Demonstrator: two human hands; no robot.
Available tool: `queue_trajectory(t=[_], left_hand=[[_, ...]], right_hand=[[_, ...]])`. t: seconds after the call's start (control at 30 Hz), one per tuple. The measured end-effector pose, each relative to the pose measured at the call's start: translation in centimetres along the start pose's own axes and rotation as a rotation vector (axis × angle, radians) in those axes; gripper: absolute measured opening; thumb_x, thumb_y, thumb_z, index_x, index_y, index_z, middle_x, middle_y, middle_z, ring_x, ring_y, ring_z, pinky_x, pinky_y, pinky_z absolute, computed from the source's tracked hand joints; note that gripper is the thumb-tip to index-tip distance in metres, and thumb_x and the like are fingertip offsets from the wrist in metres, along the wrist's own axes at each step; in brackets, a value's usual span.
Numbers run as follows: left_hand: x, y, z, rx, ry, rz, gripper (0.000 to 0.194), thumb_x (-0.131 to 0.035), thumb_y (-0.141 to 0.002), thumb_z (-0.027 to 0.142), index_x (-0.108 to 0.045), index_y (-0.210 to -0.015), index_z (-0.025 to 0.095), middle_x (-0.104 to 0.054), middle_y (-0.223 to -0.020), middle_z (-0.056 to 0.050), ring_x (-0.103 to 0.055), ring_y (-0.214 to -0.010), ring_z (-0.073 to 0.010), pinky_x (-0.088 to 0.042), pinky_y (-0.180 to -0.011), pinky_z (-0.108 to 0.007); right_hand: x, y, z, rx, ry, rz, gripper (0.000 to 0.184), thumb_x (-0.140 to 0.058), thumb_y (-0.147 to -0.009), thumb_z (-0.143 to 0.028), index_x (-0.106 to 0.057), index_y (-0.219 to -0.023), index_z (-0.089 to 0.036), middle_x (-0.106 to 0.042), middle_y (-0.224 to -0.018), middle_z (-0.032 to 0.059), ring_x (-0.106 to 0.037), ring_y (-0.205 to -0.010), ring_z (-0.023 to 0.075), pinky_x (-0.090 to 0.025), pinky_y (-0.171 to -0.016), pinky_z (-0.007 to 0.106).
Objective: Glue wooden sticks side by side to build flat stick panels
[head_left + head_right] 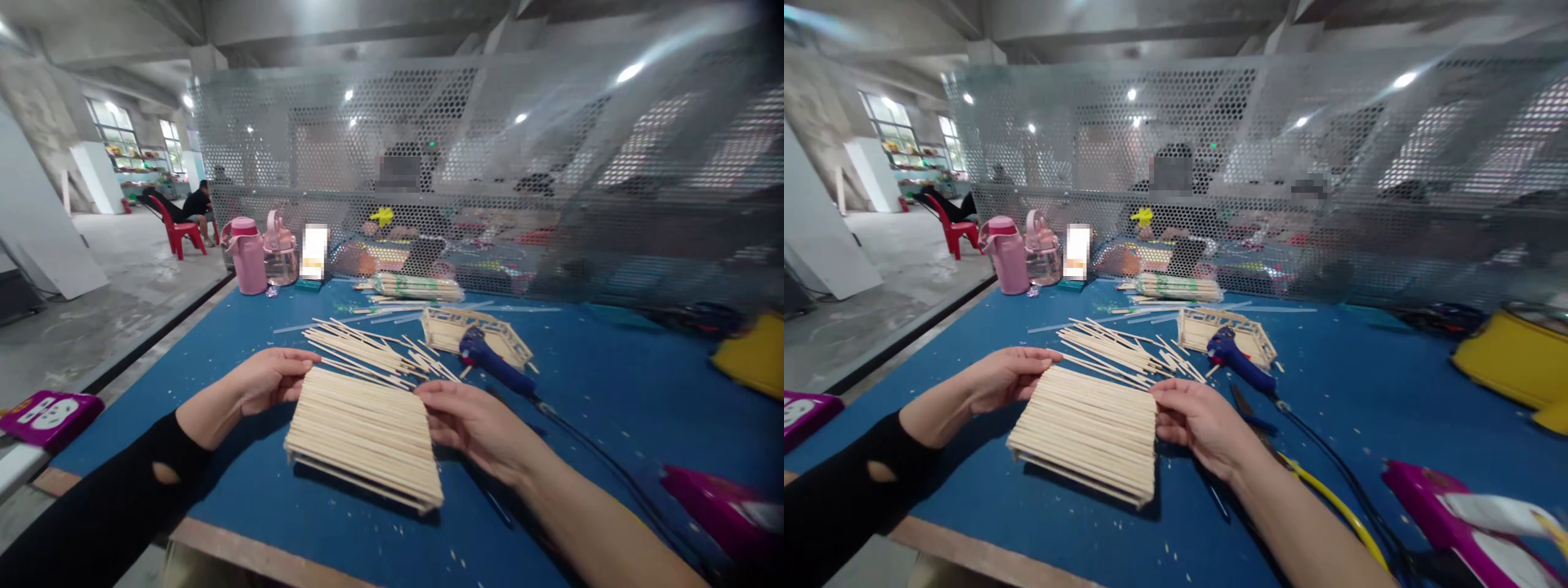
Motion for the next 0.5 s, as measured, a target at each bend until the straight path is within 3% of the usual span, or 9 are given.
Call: queue_trajectory(t=[0.13, 0.23, 0.33, 0.5], left_hand=[[0.3, -0.9, -1.3, 0.069, -0.076, -0.003, 0.02, -0.063, -0.069, 0.009, -0.06, -0.089, 0.012, -0.064, -0.063, -0.003, -0.059, -0.05, -0.0086, -0.048, -0.051, -0.019], [0.1, -0.8, -1.1, 0.063, -0.161, -0.031, 0.029, -0.066, -0.066, 0.012, -0.057, -0.094, 0.014, -0.061, -0.061, 0.0, -0.056, -0.05, -0.0087, -0.047, -0.051, -0.02], [0.2, -0.5, 0.1, -0.033, -0.394, -0.022, 0.024, -0.064, -0.068, 0.019, -0.056, -0.09, 0.015, -0.053, -0.054, 0.005, -0.051, -0.048, -0.0078, -0.042, -0.049, -0.019], [-0.3, -0.3, 1.9, -0.298, -0.76, -0.029, 0.018, -0.057, -0.071, 0.033, -0.059, -0.075, 0.015, -0.052, -0.061, 0.004, -0.047, -0.054, -0.0083, -0.038, -0.049, -0.018]], right_hand=[[0.3, -0.9, 1.3, -0.067, 0.036, 0.034, 0.013, -0.056, -0.072, -0.004, -0.058, -0.062, -0.013, -0.061, -0.049, 0.0012, -0.055, -0.039, 0.0059, -0.048, -0.038, 0.013], [0.4, -1.0, 1.5, -0.09, 0.035, 0.032, 0.015, -0.055, -0.073, -0.003, -0.057, -0.061, -0.012, -0.062, -0.049, 0.0021, -0.054, -0.038, 0.0062, -0.047, -0.037, 0.014], [0.5, -1.0, 1.5, -0.094, 0.039, 0.034, 0.016, -0.055, -0.074, -0.003, -0.057, -0.061, -0.012, -0.062, -0.049, 0.0027, -0.056, -0.039, 0.007, -0.049, -0.039, 0.015], [0.5, -1.0, 1.4, -0.064, 0.046, 0.048, 0.016, -0.054, -0.073, -0.002, -0.057, -0.061, -0.013, -0.062, -0.049, 0.0015, -0.056, -0.039, 0.0068, -0.049, -0.039, 0.014]])
Point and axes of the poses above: each hand's wrist, its own y-axis away from the middle knuckle, its own x-axis out of the back of the hand, z = x × y, the point moved 10 cm from there along -y, towards the middle knuckle
